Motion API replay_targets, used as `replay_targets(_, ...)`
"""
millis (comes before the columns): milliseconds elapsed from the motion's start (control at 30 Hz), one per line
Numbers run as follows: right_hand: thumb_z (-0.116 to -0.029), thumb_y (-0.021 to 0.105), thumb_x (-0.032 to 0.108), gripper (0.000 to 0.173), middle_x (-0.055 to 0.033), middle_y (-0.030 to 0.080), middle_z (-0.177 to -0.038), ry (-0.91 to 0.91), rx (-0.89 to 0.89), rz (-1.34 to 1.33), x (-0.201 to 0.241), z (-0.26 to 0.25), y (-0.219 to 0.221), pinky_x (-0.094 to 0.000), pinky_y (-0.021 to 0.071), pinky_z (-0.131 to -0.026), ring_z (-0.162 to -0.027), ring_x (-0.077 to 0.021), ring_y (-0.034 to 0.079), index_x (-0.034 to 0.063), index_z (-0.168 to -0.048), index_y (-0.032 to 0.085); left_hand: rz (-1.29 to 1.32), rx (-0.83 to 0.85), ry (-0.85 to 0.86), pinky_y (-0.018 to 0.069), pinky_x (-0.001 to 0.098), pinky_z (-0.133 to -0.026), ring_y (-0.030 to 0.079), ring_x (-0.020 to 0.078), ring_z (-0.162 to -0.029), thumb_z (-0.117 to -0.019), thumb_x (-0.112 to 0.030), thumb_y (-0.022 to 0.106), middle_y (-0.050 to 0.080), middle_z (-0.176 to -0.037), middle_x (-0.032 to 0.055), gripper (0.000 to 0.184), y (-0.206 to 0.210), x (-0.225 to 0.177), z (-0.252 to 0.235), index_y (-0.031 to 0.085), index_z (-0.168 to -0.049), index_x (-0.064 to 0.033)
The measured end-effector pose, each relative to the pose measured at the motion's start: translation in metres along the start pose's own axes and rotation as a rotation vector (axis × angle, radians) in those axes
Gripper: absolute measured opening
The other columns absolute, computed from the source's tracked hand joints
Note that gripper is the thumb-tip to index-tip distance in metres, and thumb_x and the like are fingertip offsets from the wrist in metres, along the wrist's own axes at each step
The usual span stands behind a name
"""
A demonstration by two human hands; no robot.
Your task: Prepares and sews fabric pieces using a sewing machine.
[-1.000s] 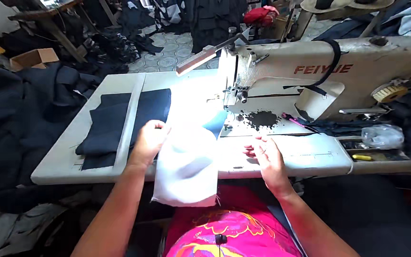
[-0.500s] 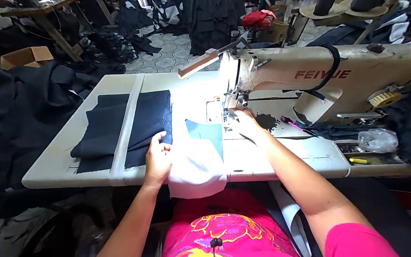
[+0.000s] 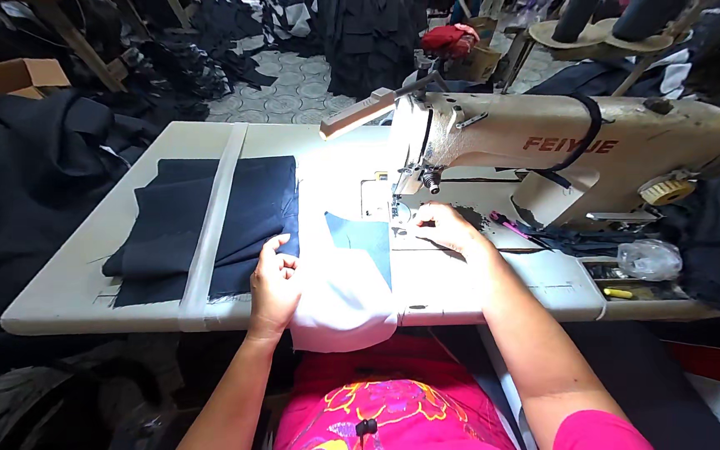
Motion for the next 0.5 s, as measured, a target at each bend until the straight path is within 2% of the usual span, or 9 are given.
replay_targets(67, -0.0862, 0.075, -0.004, 0.006, -0.0195, 0.068, -0.093, 0.036, 0.034, 0.002, 0.003, 0.001, -0.005, -0.0411, 0.0501, -0.089, -0.094, -0.0271, 0.064, -0.0080, -0.084, 0.071, 0.004, -0.003, -0.001, 0.0481, 0.0184, -0.060, 0.054, -0.0005, -0.060, -0.0861, -0.008, 0.070, 0.065, -0.078, -0.0012, 0.057, 0.000, 0.000, 0.000, 0.050, -0.139, -0.0006)
replay_targets(133, -0.0835, 0.073, -0.006, 0.004, -0.0188, 0.068, -0.092, -0.061, 0.024, -0.036, 0.000, 0.002, 0.000, -0.0395, 0.0504, -0.089, -0.094, -0.0257, 0.063, -0.0071, -0.081, 0.071, 0.009, -0.005, 0.002, 0.0480, 0.0179, -0.060, 0.055, -0.0006, -0.060, -0.0864, -0.008, 0.070, 0.066, -0.078, -0.0012, 0.056, 0.000, 0.000, 0.000, 0.051, -0.139, -0.0008)
replay_targets(233, -0.0828, 0.067, -0.007, 0.004, -0.0197, 0.070, -0.101, -0.249, -0.055, -0.084, -0.003, 0.001, 0.013, -0.0389, 0.0465, -0.102, -0.112, -0.0290, 0.062, -0.0056, -0.082, 0.071, 0.016, -0.007, 0.022, 0.0468, 0.0162, -0.058, 0.054, -0.0013, -0.059, -0.0866, -0.009, 0.069, 0.065, -0.077, -0.0026, 0.054, 0.001, 0.003, 0.000, 0.053, -0.138, -0.0014)
replay_targets(300, -0.0873, 0.062, -0.006, 0.011, -0.0218, 0.071, -0.113, -0.268, -0.092, -0.137, 0.001, -0.001, 0.018, -0.0378, 0.0453, -0.110, -0.123, -0.0285, 0.061, -0.0071, -0.089, 0.073, 0.021, -0.012, 0.032, 0.0466, 0.0160, -0.057, 0.053, -0.0015, -0.058, -0.0865, -0.009, 0.068, 0.066, -0.077, -0.0025, 0.052, 0.002, 0.004, 0.001, 0.054, -0.136, -0.0012)
replay_targets(333, -0.0918, 0.059, -0.004, 0.015, -0.0203, 0.071, -0.115, -0.236, -0.090, -0.168, 0.002, 0.000, 0.018, -0.0351, 0.0470, -0.109, -0.123, -0.0241, 0.063, -0.0069, -0.094, 0.073, 0.027, -0.012, 0.033, 0.0463, 0.0157, -0.057, 0.053, -0.0018, -0.059, -0.0863, -0.009, 0.069, 0.066, -0.077, -0.0025, 0.052, 0.001, 0.004, 0.001, 0.054, -0.136, -0.0010)
replay_targets(400, -0.0977, 0.057, 0.001, 0.015, -0.0114, 0.073, -0.103, -0.143, -0.129, -0.223, 0.005, 0.001, 0.020, -0.0245, 0.0540, -0.091, -0.100, -0.0089, 0.068, -0.0037, -0.098, 0.071, 0.040, -0.008, 0.030, 0.0462, 0.0150, -0.057, 0.053, -0.0022, -0.059, -0.0863, -0.009, 0.069, 0.065, -0.077, -0.0029, 0.052, 0.001, 0.004, 0.002, 0.055, -0.135, -0.0015)
replay_targets(433, -0.0976, 0.058, 0.001, 0.013, -0.0102, 0.072, -0.100, -0.130, -0.179, -0.227, 0.005, 0.001, 0.020, -0.0230, 0.0547, -0.087, -0.094, -0.0070, 0.067, -0.0035, -0.098, 0.071, 0.041, -0.009, 0.030, 0.0459, 0.0145, -0.057, 0.053, -0.0026, -0.059, -0.0859, -0.009, 0.069, 0.065, -0.077, -0.0032, 0.052, 0.001, 0.004, 0.001, 0.055, -0.135, -0.0015)
replay_targets(467, -0.0963, 0.058, 0.001, 0.013, -0.0125, 0.070, -0.104, -0.134, -0.225, -0.219, 0.004, 0.001, 0.020, -0.0249, 0.0533, -0.091, -0.099, -0.0099, 0.066, -0.0043, -0.097, 0.070, 0.042, -0.011, 0.029, 0.0460, 0.0145, -0.057, 0.053, -0.0026, -0.058, -0.0857, -0.009, 0.069, 0.065, -0.077, -0.0032, 0.052, 0.001, 0.004, 0.001, 0.055, -0.135, -0.0015)
replay_targets(500, -0.0943, 0.056, -0.001, 0.014, -0.0166, 0.067, -0.112, -0.145, -0.248, -0.228, 0.002, 0.001, 0.019, -0.0287, 0.0490, -0.097, -0.109, -0.0153, 0.062, -0.0063, -0.095, 0.069, 0.044, -0.013, 0.029, 0.0459, 0.0147, -0.056, 0.053, -0.0025, -0.058, -0.0855, -0.008, 0.068, 0.065, -0.076, -0.0031, 0.052, 0.001, 0.004, 0.001, 0.055, -0.135, -0.0012)
Point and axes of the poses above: each hand's wrist, its own z-axis away from the middle knuckle, its own y-axis out of the palm, x = y × z, the point moved 1 cm from there along -z, towards the middle knuckle
